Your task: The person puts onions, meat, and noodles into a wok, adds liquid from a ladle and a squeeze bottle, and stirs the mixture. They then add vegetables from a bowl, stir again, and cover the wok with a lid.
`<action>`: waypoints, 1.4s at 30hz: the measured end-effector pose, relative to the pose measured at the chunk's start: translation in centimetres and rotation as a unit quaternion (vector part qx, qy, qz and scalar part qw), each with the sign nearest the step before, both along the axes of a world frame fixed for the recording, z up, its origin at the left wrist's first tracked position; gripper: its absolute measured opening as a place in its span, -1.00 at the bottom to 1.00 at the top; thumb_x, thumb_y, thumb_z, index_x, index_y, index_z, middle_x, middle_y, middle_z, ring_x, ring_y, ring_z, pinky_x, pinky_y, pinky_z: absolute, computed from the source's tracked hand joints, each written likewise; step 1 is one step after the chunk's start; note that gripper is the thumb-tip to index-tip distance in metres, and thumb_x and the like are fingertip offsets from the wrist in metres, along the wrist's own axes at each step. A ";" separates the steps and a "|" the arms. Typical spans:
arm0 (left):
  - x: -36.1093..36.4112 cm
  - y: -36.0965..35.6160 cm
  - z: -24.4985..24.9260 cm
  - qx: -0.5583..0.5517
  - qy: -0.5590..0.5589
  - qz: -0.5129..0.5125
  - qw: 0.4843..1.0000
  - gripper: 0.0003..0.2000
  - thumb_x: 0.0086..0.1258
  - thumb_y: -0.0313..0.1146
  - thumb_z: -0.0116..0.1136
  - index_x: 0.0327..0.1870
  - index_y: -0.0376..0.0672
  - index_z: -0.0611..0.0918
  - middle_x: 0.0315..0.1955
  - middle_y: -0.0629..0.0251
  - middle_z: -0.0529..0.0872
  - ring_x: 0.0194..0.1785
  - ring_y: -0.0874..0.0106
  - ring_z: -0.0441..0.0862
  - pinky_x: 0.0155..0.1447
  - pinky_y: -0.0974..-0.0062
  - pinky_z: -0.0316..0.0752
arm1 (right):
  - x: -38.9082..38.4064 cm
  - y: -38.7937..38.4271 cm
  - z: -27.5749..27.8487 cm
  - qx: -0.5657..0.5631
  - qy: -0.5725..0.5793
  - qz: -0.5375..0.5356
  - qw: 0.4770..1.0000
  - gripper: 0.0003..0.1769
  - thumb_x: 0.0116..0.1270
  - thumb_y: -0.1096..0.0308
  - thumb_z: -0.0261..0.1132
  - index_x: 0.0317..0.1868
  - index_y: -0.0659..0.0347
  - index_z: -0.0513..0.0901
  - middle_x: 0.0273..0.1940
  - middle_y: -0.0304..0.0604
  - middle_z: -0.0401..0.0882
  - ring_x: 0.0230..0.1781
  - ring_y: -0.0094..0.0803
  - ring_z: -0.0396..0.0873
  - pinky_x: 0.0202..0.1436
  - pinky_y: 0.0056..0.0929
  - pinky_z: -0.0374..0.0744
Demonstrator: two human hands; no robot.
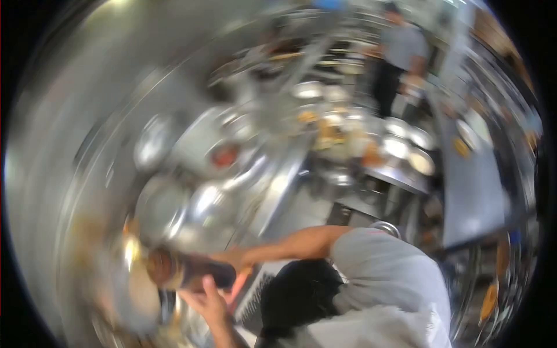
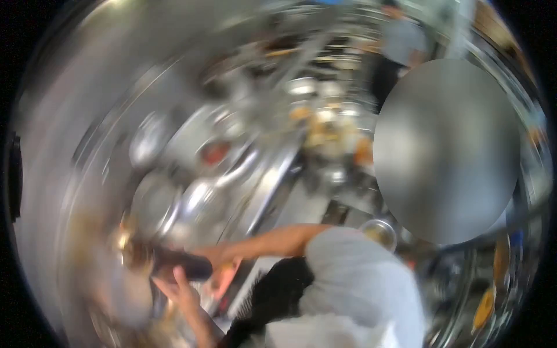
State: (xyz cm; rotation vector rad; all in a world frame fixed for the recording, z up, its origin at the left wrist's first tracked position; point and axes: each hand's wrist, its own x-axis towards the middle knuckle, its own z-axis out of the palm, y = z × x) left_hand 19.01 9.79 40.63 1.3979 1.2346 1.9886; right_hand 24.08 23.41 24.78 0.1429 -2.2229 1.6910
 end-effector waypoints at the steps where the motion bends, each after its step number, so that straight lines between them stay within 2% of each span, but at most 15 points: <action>1: -6.1 -3.3 -1.0 -0.110 0.042 0.072 0.990 -0.23 0.35 -0.31 0.33 0.45 -0.40 0.14 0.26 -0.07 0.42 0.30 0.17 0.42 0.41 0.20 0.29 | -2.8 -0.9 -1.5 0.127 0.103 0.052 0.985 -0.45 0.15 0.46 0.38 0.18 0.21 0.46 -0.18 -0.16 0.59 -0.17 -0.36 0.60 -0.06 -0.23 0.59; 2: -12.4 -6.1 -2.7 -0.130 0.175 0.176 0.960 -0.23 0.33 -0.28 0.35 0.44 -0.43 0.17 0.31 -0.12 0.38 0.34 0.12 0.39 0.44 0.20 0.24 | -5.4 -2.3 -3.8 0.184 0.166 0.090 0.965 -0.41 0.13 0.48 0.40 0.20 0.19 0.45 -0.15 -0.17 0.58 -0.15 -0.37 0.59 -0.03 -0.23 0.59; 3: -14.8 -8.7 0.5 -0.186 0.217 0.254 0.924 -0.20 0.30 -0.24 0.39 0.42 -0.47 0.20 0.37 -0.17 0.33 0.40 0.11 0.34 0.46 0.22 0.21 | -9.4 -3.2 -9.6 -0.041 0.121 0.221 0.967 -0.75 0.36 0.40 0.21 0.01 0.28 0.54 -0.30 -0.14 0.53 -0.24 -0.33 0.54 -0.32 -0.29 0.53; 4: -18.6 -10.7 2.1 -0.167 0.303 0.302 0.888 -0.23 0.26 -0.19 0.42 0.36 -0.47 0.29 0.27 -0.24 0.47 0.32 0.11 0.48 0.35 0.25 0.35 | -10.7 -6.2 -12.9 -0.289 -0.033 0.025 0.956 -0.42 0.21 0.47 0.37 0.23 0.15 0.37 -0.21 -0.24 0.57 -0.28 -0.37 0.60 -0.29 -0.39 0.63; 5: -22.2 -13.1 4.1 -0.264 0.309 0.306 0.861 -0.30 0.24 -0.18 0.42 0.30 -0.41 0.39 0.04 -0.22 0.65 0.12 0.04 0.65 0.19 0.22 0.50 | -7.9 -8.9 1.9 -0.474 -0.245 -0.057 0.844 -0.50 0.30 0.42 0.32 0.22 0.10 0.36 -0.33 -0.27 0.53 -0.52 -0.47 0.51 -0.57 -0.51 0.51; 11: -41.7 -18.0 2.8 -0.594 0.525 0.295 0.534 -0.48 0.14 -0.04 0.42 0.04 -0.19 0.64 -0.13 -0.02 0.75 -0.04 0.08 0.73 0.05 0.23 0.62 | -17.5 -14.3 5.7 -0.287 -0.276 -0.083 0.914 -0.87 0.41 0.38 0.21 -0.10 0.19 0.47 -0.50 -0.32 0.45 -0.69 -0.60 0.34 -0.68 -0.48 0.39; 14: -42.6 -18.1 2.1 -0.639 0.569 0.289 0.429 -0.53 0.12 -0.03 0.44 -0.03 -0.13 0.67 -0.13 0.09 0.77 -0.04 0.21 0.75 0.04 0.30 0.65 | -20.2 -16.1 5.3 -0.354 -0.269 -0.080 0.892 -0.87 0.40 0.39 0.20 -0.15 0.25 0.48 -0.51 -0.31 0.45 -0.68 -0.58 0.35 -0.65 -0.48 0.40; 20: -45.8 -19.9 -0.5 -0.623 0.576 0.347 0.399 -0.66 0.19 -0.11 0.40 -0.09 -0.08 0.70 -0.14 0.19 0.78 -0.04 0.25 0.75 0.01 0.30 0.65 | -23.4 -16.4 2.8 -0.344 -0.263 -0.085 0.897 -0.88 0.41 0.39 0.19 -0.21 0.28 0.50 -0.51 -0.28 0.48 -0.65 -0.52 0.41 -0.60 -0.45 0.47; 27: -46.4 -22.9 -0.6 -0.631 0.551 0.359 0.412 -0.69 0.22 -0.15 0.37 -0.08 -0.09 0.70 -0.15 0.16 0.78 -0.04 0.22 0.75 0.02 0.30 0.65 | -25.8 -15.7 2.1 -0.360 -0.280 -0.074 0.887 -0.84 0.37 0.42 0.22 -0.09 0.28 0.50 -0.51 -0.36 0.43 -0.65 -0.65 0.36 -0.62 -0.55 0.41; 30: -45.9 -24.2 -0.8 -0.626 0.511 0.387 0.443 -0.61 0.14 -0.08 0.43 -0.09 -0.10 0.72 -0.16 0.12 0.78 -0.05 0.15 0.75 0.02 0.28 0.64 | -28.4 -13.5 -0.4 -0.347 -0.290 -0.057 0.890 -0.80 0.38 0.34 0.24 -0.19 0.35 0.55 -0.50 -0.18 0.55 -0.64 -0.45 0.51 -0.57 -0.39 0.54; 32: -45.7 -25.4 -2.0 -0.597 0.365 0.391 0.598 -0.46 0.02 0.04 0.50 -0.09 -0.20 0.73 -0.20 0.04 0.79 -0.11 0.17 0.76 -0.02 0.31 0.62 | -30.1 -12.5 -0.5 -0.176 -0.289 -0.176 0.925 -0.78 0.36 0.31 0.26 -0.25 0.35 0.60 -0.54 -0.15 0.56 -0.63 -0.43 0.53 -0.53 -0.33 0.57; 33: -45.8 -25.8 -2.8 -0.595 0.365 0.392 0.599 -0.46 0.02 0.04 0.50 -0.09 -0.20 0.73 -0.20 0.04 0.79 -0.11 0.17 0.76 -0.02 0.31 0.62 | -31.0 -12.6 -1.4 -0.175 -0.288 -0.176 0.925 -0.78 0.36 0.31 0.26 -0.25 0.35 0.60 -0.54 -0.15 0.56 -0.63 -0.43 0.53 -0.53 -0.33 0.57; 35: -45.9 -26.5 -4.3 -0.496 0.170 0.377 0.763 -0.31 -0.08 0.13 0.55 -0.09 -0.34 0.72 -0.26 0.02 0.78 -0.20 0.29 0.75 -0.05 0.37 0.59 | -32.6 -13.1 -3.3 0.198 -0.256 -0.353 0.878 -0.76 0.37 0.30 0.26 -0.29 0.36 0.63 -0.57 -0.17 0.55 -0.67 -0.43 0.50 -0.57 -0.34 0.55; 41: -40.2 -27.2 -1.1 -0.366 0.035 0.345 0.863 -0.49 0.13 -0.10 0.52 -0.05 -0.35 0.69 -0.30 0.23 0.76 -0.30 0.51 0.66 -0.17 0.53 0.54 | -28.9 -9.0 -0.1 -0.230 -0.372 -0.075 0.896 -0.79 0.35 0.33 0.25 -0.23 0.37 0.56 -0.55 -0.14 0.55 -0.63 -0.38 0.52 -0.57 -0.37 0.49; 42: -40.1 -27.1 -0.4 -0.332 0.022 0.336 0.881 -0.53 0.13 -0.17 0.54 -0.05 -0.33 0.69 -0.30 0.23 0.76 -0.29 0.52 0.67 -0.16 0.54 0.55 | -28.0 -8.7 2.0 -0.125 -0.378 -0.111 0.911 -0.78 0.27 0.39 0.27 -0.21 0.44 0.60 -0.49 0.05 0.64 -0.53 -0.23 0.66 -0.52 -0.27 0.56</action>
